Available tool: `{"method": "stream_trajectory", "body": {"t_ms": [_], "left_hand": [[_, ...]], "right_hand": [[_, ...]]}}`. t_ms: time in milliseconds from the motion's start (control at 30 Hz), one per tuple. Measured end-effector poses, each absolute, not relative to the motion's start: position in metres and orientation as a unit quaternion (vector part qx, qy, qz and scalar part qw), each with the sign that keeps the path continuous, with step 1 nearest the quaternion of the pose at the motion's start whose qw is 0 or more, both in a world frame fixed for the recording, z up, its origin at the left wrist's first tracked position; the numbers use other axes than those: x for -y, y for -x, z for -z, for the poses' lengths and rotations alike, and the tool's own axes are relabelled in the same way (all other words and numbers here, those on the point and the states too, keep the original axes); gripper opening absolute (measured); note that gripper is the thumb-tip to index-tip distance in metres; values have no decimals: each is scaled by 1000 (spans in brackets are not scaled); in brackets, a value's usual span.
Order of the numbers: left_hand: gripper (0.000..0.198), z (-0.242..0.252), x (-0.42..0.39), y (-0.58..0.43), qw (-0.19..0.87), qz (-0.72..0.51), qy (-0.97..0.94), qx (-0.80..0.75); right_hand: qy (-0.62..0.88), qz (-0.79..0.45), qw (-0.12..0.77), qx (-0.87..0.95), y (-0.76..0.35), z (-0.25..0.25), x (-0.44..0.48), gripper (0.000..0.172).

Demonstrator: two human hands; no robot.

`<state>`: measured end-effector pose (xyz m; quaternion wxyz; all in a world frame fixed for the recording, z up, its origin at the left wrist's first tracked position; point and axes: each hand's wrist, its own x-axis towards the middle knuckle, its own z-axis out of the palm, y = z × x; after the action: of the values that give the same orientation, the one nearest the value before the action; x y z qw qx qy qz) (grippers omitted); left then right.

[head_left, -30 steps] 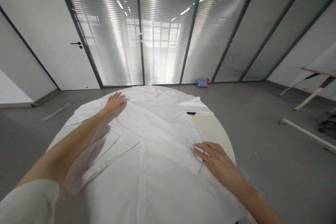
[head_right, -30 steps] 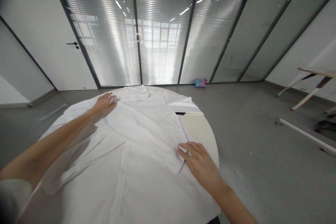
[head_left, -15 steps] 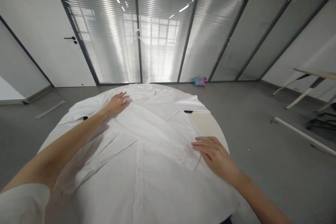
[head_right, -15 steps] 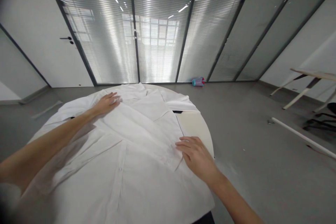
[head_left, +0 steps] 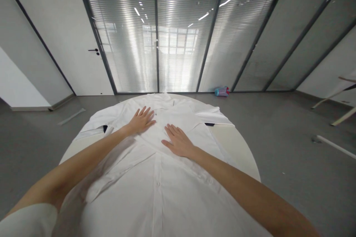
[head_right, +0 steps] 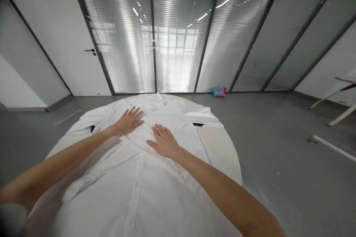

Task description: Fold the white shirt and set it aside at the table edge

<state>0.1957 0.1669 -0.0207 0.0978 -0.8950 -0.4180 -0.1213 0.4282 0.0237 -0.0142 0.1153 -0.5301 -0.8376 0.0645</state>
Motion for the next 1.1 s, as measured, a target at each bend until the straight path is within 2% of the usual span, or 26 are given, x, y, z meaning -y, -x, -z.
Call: {"method": "stream_trajectory", "body": {"t_ms": [133,233,567,967,1100], "left_hand": [[69,24,-220,-161,118,101,860,486],[78,32,-245,-145,84,78,832,543],[93,45,-264,-134,30,73,802,592],[83,33,-254,-137,6,109,811,575],[75,16,-222,-160,3,155,838,523]], "right_hand": [[530,-72,101,839,-433,24,-22,92],[529,-73,97,840,-432,23,-22,90],[508,-84,75,854,-471,17,31,79],[530,-83,72,841,-530,18,103,64],[545,-79,129,825,-528,-3,81,55]]}}
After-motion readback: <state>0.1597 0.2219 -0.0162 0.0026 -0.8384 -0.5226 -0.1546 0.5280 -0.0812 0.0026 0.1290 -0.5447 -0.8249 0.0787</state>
